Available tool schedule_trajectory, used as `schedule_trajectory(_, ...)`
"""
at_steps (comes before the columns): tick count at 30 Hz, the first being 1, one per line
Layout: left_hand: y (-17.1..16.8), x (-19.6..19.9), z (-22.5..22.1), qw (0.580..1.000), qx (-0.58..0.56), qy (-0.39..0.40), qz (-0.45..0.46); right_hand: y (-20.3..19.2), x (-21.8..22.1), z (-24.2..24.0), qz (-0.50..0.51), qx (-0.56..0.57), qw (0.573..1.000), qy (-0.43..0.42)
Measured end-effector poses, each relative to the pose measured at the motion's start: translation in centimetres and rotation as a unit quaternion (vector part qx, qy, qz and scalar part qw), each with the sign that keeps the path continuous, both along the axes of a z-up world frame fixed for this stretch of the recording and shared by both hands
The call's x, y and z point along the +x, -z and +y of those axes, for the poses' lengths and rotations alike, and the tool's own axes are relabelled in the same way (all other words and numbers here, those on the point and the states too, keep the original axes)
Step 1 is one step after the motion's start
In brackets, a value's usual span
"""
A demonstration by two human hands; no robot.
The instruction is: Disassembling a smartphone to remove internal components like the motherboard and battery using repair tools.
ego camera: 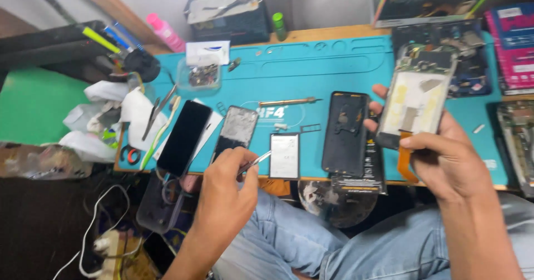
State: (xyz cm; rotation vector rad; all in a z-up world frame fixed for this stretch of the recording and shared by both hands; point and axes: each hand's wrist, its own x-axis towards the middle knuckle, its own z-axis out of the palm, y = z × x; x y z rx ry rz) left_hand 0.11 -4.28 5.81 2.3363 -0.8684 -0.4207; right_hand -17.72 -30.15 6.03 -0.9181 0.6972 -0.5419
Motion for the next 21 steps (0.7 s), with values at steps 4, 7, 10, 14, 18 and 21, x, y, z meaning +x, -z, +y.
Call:
schedule_trajectory(4,-1.9,-3.6,-5.6,0.989,-0.131,0.051,0.037,-0.7,-0.7,-0.8,-0.017,0.049,0.998,0.022)
schedule_trajectory(7,-2.0,-6.3,-9.7,0.974,-0.201,0.106,-0.027,0.5,-1.8,-2.0,-0.02,0.079,0.996,0.018)
schedule_trajectory(10,-2.7,-8.2,-13.0,0.961,-0.237,0.138,-0.031,3.0,-3.2,-3.4,-0.148,0.035,0.986,-0.063)
schedule_trajectory(14,-2.2,-9.7,-15.3,0.971,-0.203,0.109,-0.061,2.9,-3.5,-4.1,-0.134,0.044,0.988,-0.062)
schedule_trajectory(18,-1.1,-10.1,-16.3,0.975,-0.168,0.109,-0.094,3.1,-3.8,-4.5,-0.158,0.018,0.984,-0.083)
schedule_trajectory(21,-0.5,-10.3,-16.5,0.971,-0.175,0.116,-0.115,3.1,-4.1,-4.6,-0.174,0.016,0.981,-0.089)
